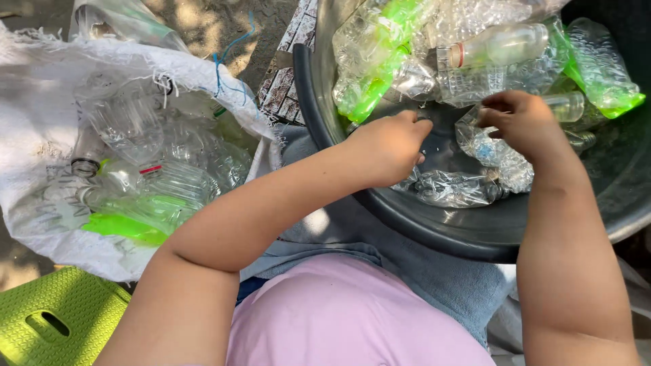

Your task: Sorting plastic bottles from a large tub into a white sack for recycling

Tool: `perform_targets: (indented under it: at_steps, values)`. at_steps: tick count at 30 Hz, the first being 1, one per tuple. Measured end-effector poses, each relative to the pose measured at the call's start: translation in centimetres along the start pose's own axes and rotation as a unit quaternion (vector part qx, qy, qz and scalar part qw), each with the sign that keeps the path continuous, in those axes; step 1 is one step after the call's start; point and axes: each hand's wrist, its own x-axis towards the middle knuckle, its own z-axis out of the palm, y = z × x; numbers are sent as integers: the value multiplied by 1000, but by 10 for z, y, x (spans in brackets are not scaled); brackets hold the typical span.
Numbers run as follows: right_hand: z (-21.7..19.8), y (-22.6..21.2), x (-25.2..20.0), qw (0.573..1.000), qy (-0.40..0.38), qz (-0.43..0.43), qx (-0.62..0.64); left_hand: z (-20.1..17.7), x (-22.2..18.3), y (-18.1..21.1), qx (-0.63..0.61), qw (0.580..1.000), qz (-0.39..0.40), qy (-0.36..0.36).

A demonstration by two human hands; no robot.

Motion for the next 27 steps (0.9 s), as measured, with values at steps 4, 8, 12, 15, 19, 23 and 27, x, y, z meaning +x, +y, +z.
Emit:
perform_targets:
  at_steps: [4, 8, 12, 15, 19, 23, 27]
  values:
    - [58, 25, 33, 962, -151, -16, -227, 91, 64, -63, 157, 965, -19, -209]
    - [116, 59, 51, 929, -217, -62, -293, 170, 88, -161, 236, 936, -104, -239]
    - [123, 33, 36, 923, -278, -47, -261, 165, 99, -158, 310, 908, -106, -263]
    - [126, 36, 36, 925, -286, -57, -244, 128, 95, -128, 268, 922, -102, -260]
    - [120, 32, 34, 926, -295, -42, -233, 101, 97, -108, 217, 951, -86, -203]
    - [117, 67, 65, 943, -264, -19, -201, 54, 83, -71, 151, 976, -133, -83]
    - [59, 13, 39, 970, -221, 7, -97, 18, 37, -20, 54, 981, -172, 66]
